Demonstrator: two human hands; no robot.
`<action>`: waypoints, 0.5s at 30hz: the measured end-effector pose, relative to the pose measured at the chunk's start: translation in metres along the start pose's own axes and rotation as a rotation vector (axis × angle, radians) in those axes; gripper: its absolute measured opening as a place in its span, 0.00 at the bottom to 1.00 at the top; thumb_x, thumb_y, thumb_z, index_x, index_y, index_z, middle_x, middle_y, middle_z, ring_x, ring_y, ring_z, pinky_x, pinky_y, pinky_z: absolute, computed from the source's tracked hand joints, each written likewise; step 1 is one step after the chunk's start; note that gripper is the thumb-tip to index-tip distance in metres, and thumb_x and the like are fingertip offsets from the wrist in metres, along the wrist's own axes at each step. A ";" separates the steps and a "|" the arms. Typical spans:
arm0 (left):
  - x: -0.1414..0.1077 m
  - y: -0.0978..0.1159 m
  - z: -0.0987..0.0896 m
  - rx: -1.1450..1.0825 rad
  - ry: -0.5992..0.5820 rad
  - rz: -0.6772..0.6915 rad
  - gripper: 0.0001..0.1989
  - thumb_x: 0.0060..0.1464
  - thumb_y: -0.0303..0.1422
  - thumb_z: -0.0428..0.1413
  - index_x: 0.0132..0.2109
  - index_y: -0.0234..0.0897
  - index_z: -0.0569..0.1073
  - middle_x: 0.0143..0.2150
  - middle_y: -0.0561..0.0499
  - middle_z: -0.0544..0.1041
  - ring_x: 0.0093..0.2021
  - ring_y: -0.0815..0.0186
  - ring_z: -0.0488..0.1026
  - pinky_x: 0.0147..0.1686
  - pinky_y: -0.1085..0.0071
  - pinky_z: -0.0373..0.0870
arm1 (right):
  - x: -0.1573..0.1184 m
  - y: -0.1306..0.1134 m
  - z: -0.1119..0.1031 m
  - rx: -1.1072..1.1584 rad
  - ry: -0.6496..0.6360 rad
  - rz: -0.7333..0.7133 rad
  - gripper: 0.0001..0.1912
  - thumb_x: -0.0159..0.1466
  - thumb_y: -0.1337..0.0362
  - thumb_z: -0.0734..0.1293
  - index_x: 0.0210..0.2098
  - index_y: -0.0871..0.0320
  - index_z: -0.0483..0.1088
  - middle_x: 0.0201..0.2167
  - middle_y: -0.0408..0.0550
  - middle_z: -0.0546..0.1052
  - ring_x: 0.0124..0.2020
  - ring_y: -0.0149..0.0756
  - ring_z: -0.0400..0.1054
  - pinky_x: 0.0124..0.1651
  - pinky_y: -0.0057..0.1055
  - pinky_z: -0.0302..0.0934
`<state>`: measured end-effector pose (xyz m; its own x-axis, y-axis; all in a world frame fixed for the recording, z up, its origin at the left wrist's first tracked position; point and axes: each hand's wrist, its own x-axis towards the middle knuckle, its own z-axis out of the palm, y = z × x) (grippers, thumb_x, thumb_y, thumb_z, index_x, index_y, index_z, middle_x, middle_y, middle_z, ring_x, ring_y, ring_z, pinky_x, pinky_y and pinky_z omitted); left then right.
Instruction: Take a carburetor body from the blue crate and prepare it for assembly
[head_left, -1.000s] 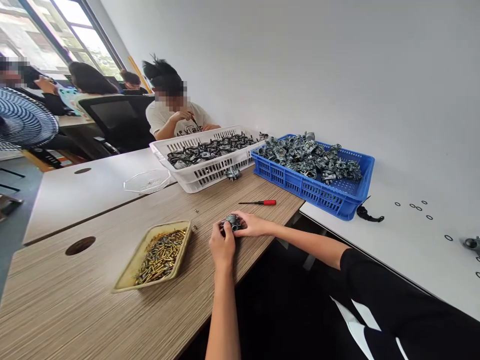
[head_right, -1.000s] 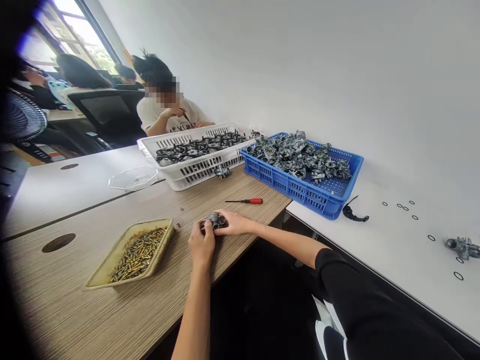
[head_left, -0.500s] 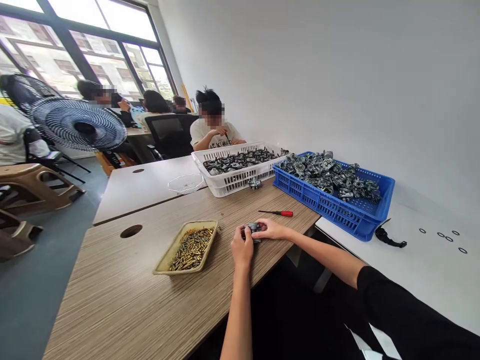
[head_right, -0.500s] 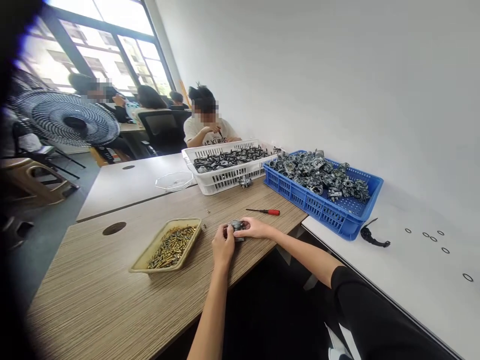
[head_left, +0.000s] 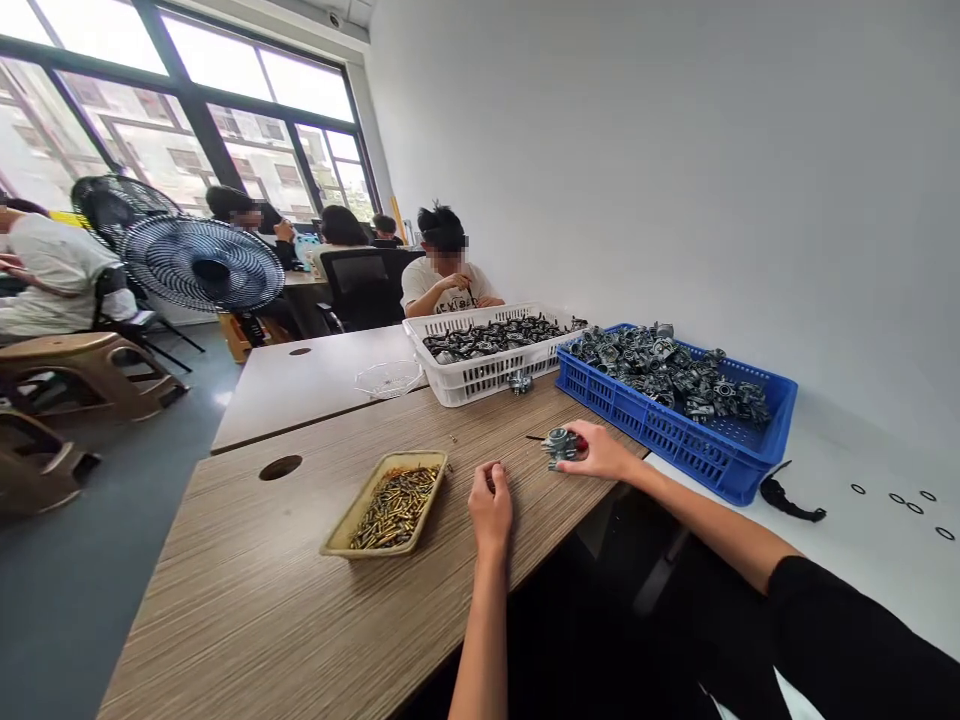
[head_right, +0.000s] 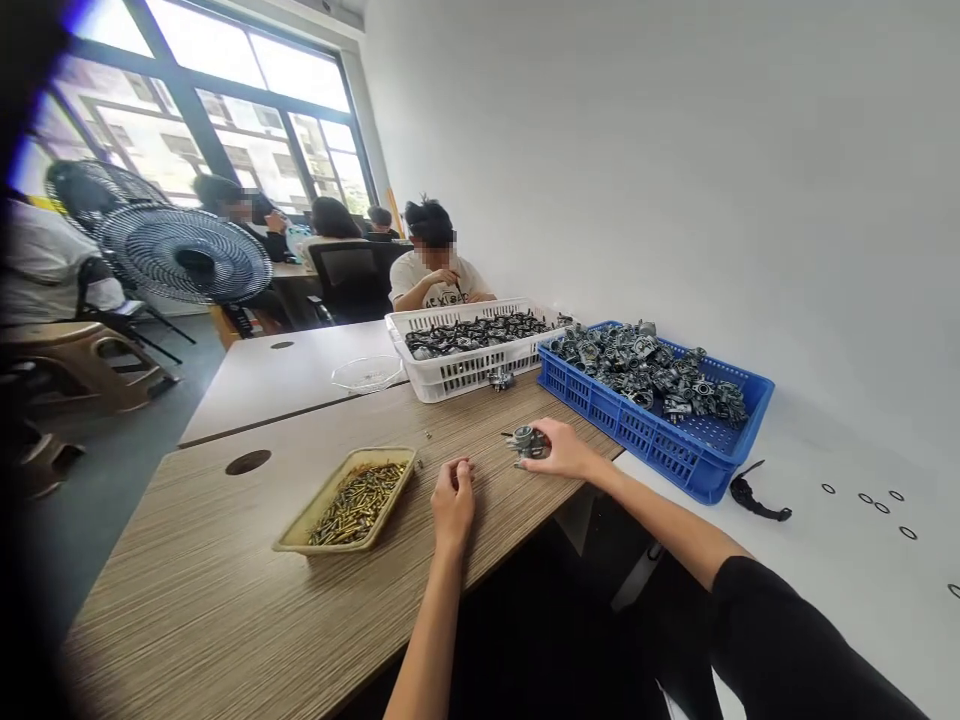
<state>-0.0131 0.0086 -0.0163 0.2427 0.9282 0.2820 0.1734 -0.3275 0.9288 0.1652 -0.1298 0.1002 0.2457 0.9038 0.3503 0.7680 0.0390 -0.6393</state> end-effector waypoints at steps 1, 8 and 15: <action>0.000 0.000 0.000 0.008 -0.002 -0.001 0.15 0.65 0.42 0.46 0.46 0.40 0.73 0.42 0.44 0.84 0.41 0.58 0.81 0.45 0.63 0.75 | -0.007 -0.005 -0.020 -0.018 0.016 -0.011 0.28 0.57 0.54 0.78 0.53 0.58 0.76 0.49 0.55 0.79 0.47 0.44 0.75 0.45 0.36 0.73; -0.001 0.005 0.002 0.049 -0.050 -0.019 0.14 0.65 0.41 0.47 0.45 0.40 0.73 0.41 0.45 0.84 0.40 0.58 0.81 0.45 0.63 0.74 | -0.085 -0.016 -0.173 -0.383 0.438 0.099 0.35 0.60 0.46 0.76 0.59 0.60 0.73 0.55 0.58 0.76 0.50 0.47 0.75 0.41 0.38 0.78; -0.002 0.011 0.000 0.069 -0.097 -0.002 0.15 0.64 0.42 0.47 0.46 0.39 0.73 0.40 0.45 0.83 0.40 0.57 0.79 0.45 0.62 0.74 | -0.201 0.027 -0.288 -0.827 0.797 0.314 0.31 0.59 0.43 0.74 0.51 0.60 0.75 0.46 0.59 0.78 0.44 0.47 0.73 0.54 0.47 0.69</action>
<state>-0.0117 0.0030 -0.0063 0.3331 0.9084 0.2527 0.2381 -0.3403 0.9097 0.3069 -0.4333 0.2091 0.5648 0.2934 0.7713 0.6853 -0.6875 -0.2402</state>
